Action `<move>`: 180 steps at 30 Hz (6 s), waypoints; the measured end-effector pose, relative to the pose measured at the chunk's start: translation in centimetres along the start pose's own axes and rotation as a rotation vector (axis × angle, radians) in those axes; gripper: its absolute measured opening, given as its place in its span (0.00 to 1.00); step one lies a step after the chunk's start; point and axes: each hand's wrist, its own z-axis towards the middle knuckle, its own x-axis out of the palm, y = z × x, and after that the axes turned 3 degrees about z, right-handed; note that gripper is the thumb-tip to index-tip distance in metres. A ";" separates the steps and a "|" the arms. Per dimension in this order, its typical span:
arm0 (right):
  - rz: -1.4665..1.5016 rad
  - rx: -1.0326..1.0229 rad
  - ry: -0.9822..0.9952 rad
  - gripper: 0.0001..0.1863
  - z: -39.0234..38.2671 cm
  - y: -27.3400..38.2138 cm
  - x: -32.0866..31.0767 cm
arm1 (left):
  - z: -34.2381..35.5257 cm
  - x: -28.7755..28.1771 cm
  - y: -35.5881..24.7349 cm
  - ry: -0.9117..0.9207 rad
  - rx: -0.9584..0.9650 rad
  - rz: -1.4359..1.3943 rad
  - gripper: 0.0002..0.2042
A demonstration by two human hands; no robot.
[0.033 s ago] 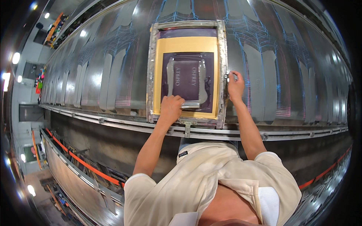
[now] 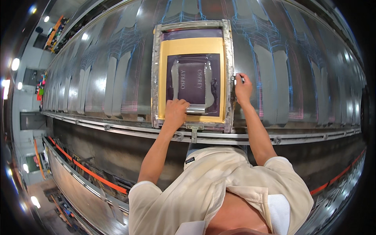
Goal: The person performs screen printing on a garment laid on a flat surface. They use a squeegee to pull ink across a screen frame, repeatedly repositioning the frame and applying ink to transfer a design onto the fabric.
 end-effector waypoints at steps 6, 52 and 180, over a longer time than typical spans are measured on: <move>-0.044 -0.093 -0.047 0.14 -1.0 -0.9 3.3 | 1.1 -4.3 7.0 0.059 0.319 0.015 0.20; -0.194 -0.019 0.202 0.13 0.4 -0.4 1.0 | 10.9 -0.5 10.7 -0.023 -0.602 0.064 0.11; -0.344 -0.082 -0.059 0.17 -13.3 5.4 32.8 | 6.3 -4.0 43.5 -0.024 0.346 -0.093 0.13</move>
